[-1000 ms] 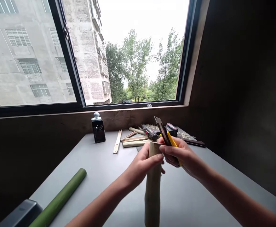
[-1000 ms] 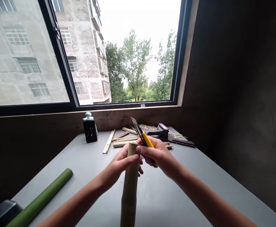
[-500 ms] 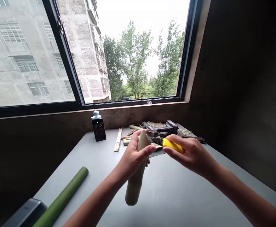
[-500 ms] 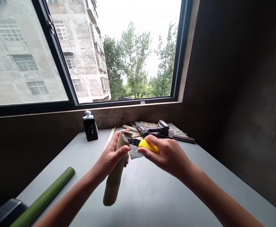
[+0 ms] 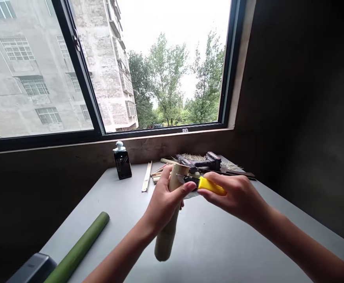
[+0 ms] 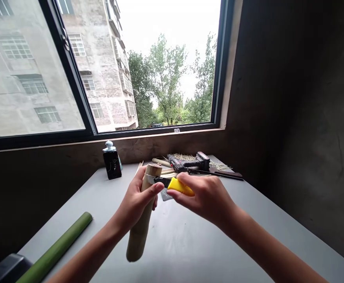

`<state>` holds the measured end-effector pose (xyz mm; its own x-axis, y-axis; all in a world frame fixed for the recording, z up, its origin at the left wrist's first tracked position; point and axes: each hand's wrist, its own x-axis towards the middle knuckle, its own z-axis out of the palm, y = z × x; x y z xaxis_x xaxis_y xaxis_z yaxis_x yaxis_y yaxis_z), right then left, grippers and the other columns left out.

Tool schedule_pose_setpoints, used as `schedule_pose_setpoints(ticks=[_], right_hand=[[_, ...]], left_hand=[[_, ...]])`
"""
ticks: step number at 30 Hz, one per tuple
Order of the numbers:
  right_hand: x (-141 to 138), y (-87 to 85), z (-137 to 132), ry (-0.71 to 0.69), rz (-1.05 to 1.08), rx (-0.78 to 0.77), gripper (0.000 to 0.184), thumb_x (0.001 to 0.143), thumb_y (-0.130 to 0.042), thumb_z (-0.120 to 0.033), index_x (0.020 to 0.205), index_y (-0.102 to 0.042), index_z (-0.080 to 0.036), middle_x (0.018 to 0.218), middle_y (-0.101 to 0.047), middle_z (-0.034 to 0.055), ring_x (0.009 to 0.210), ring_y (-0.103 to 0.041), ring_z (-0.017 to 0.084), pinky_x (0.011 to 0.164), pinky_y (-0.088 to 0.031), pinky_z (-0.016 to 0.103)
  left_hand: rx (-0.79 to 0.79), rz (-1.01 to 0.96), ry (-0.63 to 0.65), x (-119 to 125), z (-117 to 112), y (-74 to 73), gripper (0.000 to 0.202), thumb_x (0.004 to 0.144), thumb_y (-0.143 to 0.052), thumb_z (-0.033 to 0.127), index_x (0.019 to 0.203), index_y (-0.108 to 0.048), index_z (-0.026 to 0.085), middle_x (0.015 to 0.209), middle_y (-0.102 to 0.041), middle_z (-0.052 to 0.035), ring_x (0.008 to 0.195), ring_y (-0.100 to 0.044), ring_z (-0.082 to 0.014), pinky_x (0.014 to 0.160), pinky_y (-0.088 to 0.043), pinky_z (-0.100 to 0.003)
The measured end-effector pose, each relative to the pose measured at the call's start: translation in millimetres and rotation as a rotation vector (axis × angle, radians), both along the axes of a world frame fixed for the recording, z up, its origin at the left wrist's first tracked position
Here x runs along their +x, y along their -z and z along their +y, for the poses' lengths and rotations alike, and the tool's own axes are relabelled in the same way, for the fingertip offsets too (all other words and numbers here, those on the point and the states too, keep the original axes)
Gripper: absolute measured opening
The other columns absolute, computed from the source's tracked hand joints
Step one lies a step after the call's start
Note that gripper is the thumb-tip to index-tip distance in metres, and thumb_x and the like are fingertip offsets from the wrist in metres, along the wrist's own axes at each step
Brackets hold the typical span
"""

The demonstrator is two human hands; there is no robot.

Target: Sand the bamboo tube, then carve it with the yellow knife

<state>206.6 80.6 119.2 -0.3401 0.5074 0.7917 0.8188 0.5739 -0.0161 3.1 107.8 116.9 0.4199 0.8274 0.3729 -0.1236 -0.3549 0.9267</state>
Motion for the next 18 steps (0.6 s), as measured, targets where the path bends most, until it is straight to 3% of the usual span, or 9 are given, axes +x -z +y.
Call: schedule_pose_setpoints(ticks=[6,13,18], right_hand=[[-5.4,2.9,-3.2,0.115,-0.051,0.212,0.035,0.092,-0.057,-0.05,0.078,-0.06,-0.019,0.059,-0.061,-0.0052,0.048,-0.054,0.007,0.051,-0.032,0.023],[-8.8,3.2,-1.4,0.144,-0.001,0.092,0.042,0.094,-0.049,-0.058,0.079,-0.061,-0.02,0.056,-0.059,-0.0066,0.043,-0.05,0.006,0.048,-0.029,0.022],[-11.9,6.7,2.5,0.214,-0.07,0.285,0.041,0.094,-0.053,-0.053,0.074,-0.06,-0.018,0.053,-0.057,-0.0054,0.045,-0.052,0.007,0.049,-0.026,0.024]], left_hand=[[0.032,-0.007,-0.038,1.7,-4.7,0.3,0.038,0.089,-0.068,0.047,0.112,-0.049,0.023,0.078,-0.054,0.0042,0.053,-0.049,-0.0087,0.047,-0.046,-0.021],[0.057,0.04,-0.137,0.6,-3.9,-0.4,0.041,0.087,-0.068,0.051,0.111,-0.05,0.024,0.075,-0.054,0.0044,0.054,-0.052,-0.0107,0.047,-0.047,-0.021],[0.052,0.07,-0.181,0.2,1.8,1.9,0.041,0.087,-0.067,0.054,0.11,-0.05,0.024,0.073,-0.055,0.0046,0.052,-0.052,-0.0115,0.046,-0.047,-0.022]])
